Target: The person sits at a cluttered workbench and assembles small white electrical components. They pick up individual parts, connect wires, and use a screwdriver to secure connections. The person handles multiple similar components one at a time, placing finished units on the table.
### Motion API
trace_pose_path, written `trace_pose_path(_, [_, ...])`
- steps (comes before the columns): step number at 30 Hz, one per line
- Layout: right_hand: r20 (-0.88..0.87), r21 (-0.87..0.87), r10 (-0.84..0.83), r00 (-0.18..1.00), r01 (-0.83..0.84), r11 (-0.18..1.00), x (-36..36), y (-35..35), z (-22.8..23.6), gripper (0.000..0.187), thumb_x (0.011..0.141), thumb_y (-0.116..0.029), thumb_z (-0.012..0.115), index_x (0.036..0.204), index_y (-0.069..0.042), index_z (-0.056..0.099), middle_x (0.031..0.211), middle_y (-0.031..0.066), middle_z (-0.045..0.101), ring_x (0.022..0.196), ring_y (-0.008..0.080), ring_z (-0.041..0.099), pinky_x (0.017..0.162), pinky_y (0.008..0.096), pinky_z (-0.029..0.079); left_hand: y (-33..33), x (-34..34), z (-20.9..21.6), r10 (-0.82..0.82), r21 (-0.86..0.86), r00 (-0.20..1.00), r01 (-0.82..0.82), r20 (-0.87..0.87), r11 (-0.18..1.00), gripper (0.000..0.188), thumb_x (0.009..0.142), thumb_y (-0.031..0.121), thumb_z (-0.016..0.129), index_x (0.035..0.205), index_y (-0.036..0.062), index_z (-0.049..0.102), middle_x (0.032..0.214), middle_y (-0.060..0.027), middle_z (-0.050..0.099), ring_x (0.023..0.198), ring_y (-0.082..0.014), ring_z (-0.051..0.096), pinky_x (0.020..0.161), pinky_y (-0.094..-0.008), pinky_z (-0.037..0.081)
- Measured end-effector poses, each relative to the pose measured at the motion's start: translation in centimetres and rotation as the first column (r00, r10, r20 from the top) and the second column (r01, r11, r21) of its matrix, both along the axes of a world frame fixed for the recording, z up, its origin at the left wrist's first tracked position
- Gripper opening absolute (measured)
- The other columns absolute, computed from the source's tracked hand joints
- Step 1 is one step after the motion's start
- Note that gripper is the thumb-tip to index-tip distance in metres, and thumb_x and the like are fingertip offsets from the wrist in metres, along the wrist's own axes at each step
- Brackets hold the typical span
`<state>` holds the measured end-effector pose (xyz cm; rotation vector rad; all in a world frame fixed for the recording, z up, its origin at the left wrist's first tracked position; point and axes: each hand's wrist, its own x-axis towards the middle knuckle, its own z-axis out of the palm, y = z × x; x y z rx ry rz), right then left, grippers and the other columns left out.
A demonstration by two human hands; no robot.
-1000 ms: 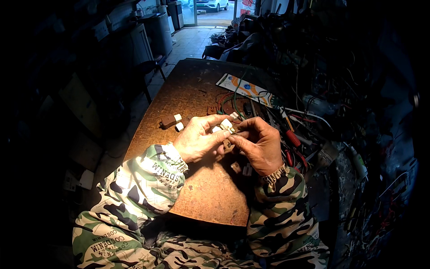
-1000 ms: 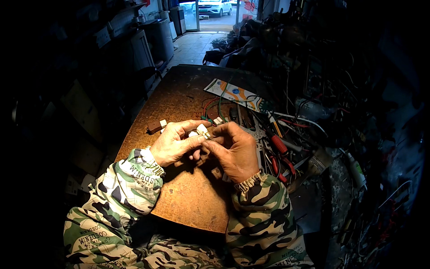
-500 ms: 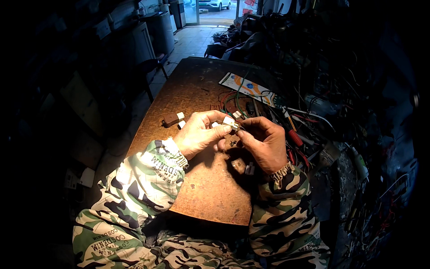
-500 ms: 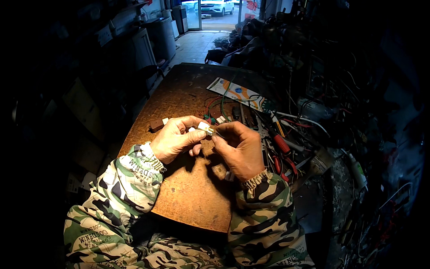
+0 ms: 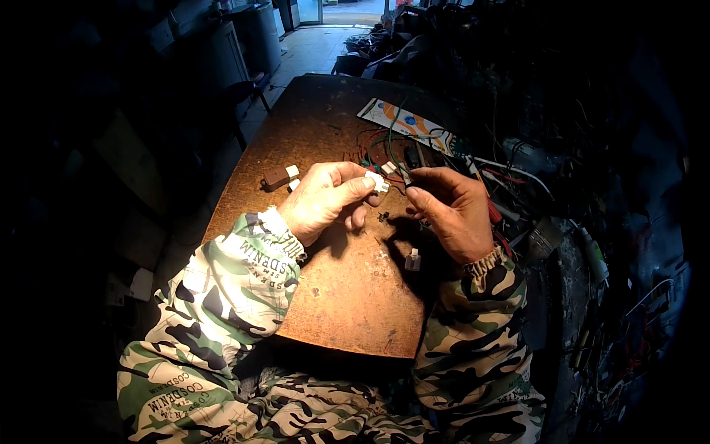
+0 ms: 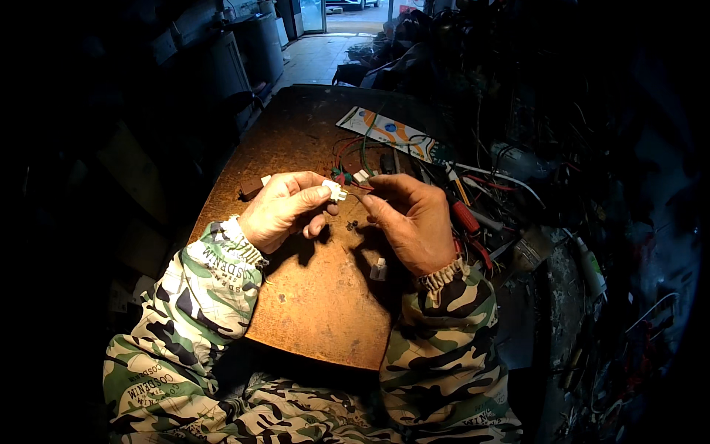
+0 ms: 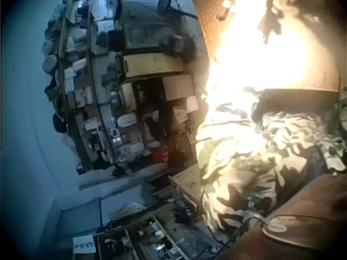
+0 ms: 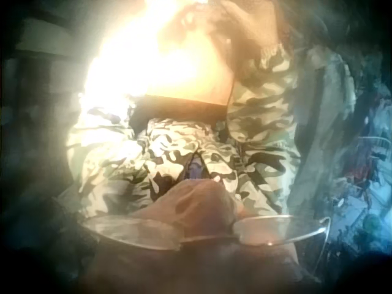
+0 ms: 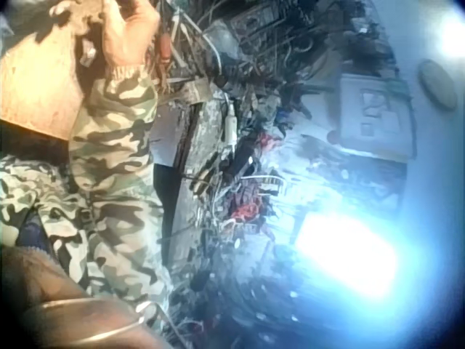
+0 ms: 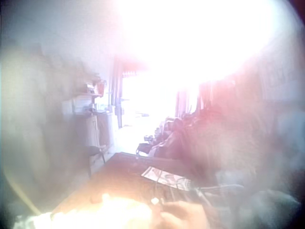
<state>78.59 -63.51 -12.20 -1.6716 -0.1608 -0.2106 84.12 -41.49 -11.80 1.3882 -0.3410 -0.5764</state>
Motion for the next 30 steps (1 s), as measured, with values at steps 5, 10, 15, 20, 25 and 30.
trace_pose_path(5, [-0.247,-0.546,0.098,0.964,-0.222,0.808,-1.4,-3.6,1.5,0.027,0.077,-0.015,0.083,0.089,0.006,0.072,0.082,0.0164,0.073,0.072,0.0214,0.071,0.066,0.0325,0.055,1.0,0.4,-0.7,0.009,-0.003,1.000,-0.009,-0.028,1.000,0.026,0.101,0.028,0.065,0.107,0.0032,0.065,0.087,-0.0047,0.066,0.058,-0.0056,0.055,0.049,-0.0191,0.042])
trace_pose_path(10, [-0.354,-0.688,0.174,0.919,-0.382,0.617,-2.0,-2.8,1.7,0.039,0.070,-0.025,0.089,0.093,0.002,0.074,0.087,0.0196,0.073,0.081,0.0327,0.072,0.075,0.0404,0.056,0.4,0.3,0.0,-0.014,0.062,1.000,0.015,-0.017,0.998,0.028,0.102,0.029,0.063,0.105,0.0007,0.065,0.085,-0.0048,0.065,0.057,-0.0045,0.051,0.049,-0.0183,0.040])
trace_pose_path(15, [-0.315,-0.739,0.246,0.917,-0.399,0.543,-1.8,-1.4,0.5,0.037,0.072,-0.022,0.085,0.097,0.003,0.073,0.090,0.0238,0.072,0.088,0.0377,0.072,0.080,0.0435,0.056,1.3,0.2,0.5,-0.100,0.170,0.995,0.094,0.023,0.981,0.034,0.101,0.030,0.064,0.105,-0.0037,0.065,0.086,-0.0054,0.065,0.058,-0.0041,0.050,0.050,-0.0176,0.040])
trace_pose_path(20, [-0.188,-0.710,0.140,0.972,-0.233,0.665,-1.8,-0.5,1.1,0.033,0.075,-0.011,0.075,0.102,0.007,0.067,0.085,0.0258,0.069,0.083,0.0395,0.071,0.076,0.0426,0.056,4.5,-2.8,-0.8,-0.241,0.291,0.968,0.249,-0.063,0.924,0.035,0.103,0.030,0.061,0.110,-0.0036,0.068,0.084,-0.0052,0.070,0.056,-0.0040,0.050,0.053,-0.0203,0.042])
trace_pose_path(25, [-0.044,-0.632,0.137,0.990,-0.134,0.763,-1.6,-0.3,-0.8,0.037,0.074,-0.009,0.078,0.106,0.005,0.066,0.089,0.0233,0.069,0.081,0.0367,0.071,0.072,0.0418,0.055,4.6,-3.5,-1.1,-0.453,0.596,0.849,0.221,0.272,0.772,0.036,0.100,0.030,0.058,0.105,-0.0026,0.072,0.083,-0.0153,0.073,0.080,-0.0248,0.071,0.075,-0.0380,0.054])
trace_pose_path(30, [-0.011,-0.703,0.158,0.987,-0.120,0.701,-1.5,-0.1,-1.8,0.039,0.075,-0.013,0.083,0.109,0.001,0.071,0.088,0.0219,0.068,0.078,0.0361,0.068,0.070,0.0413,0.053,4.3,-4.3,-0.8,-0.445,0.711,0.838,0.101,0.316,0.696,0.031,0.096,0.025,0.065,0.111,-0.0020,0.070,0.091,-0.0210,0.074,0.082,-0.0332,0.074,0.073,-0.0401,0.057])
